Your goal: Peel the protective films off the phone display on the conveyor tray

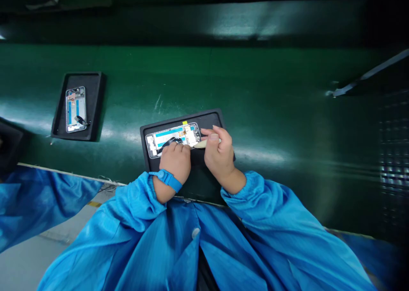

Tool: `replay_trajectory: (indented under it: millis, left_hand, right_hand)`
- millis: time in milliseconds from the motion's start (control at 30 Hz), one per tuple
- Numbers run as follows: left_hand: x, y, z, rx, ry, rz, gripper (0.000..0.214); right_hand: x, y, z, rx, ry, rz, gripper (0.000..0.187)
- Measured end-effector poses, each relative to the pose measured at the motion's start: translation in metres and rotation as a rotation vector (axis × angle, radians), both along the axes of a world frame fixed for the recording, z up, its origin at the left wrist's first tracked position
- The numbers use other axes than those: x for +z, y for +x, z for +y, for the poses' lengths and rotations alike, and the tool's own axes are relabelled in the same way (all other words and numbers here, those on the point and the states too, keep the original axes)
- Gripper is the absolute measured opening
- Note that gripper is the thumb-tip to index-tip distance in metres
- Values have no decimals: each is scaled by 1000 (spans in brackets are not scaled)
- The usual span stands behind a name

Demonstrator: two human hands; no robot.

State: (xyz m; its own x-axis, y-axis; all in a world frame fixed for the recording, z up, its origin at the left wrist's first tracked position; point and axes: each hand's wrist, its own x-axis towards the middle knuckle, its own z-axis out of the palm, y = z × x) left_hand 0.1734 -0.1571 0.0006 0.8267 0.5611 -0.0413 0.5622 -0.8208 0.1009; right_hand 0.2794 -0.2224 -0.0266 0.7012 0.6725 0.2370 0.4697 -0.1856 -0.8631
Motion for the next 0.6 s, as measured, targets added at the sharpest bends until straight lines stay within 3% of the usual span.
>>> replay_trajectory:
  millis: [267,433,500,600]
  left_hand:
    - [0,-1,-1,-1,-8,-19,22]
    - [-1,-2,1,-6,-33,16,18]
    - [-3,-2,0,-7,-27,21,17]
    - [-8,-3,-3,-24,-3,-30,16]
  right_hand:
    - [10,1,1,47,-104,-127,38]
    - [30,0,14,354,-332,-268,35]
    - [31,-2,17,425,-354,-293,32]
    - [22,-3,17,276,-293,-184,32]
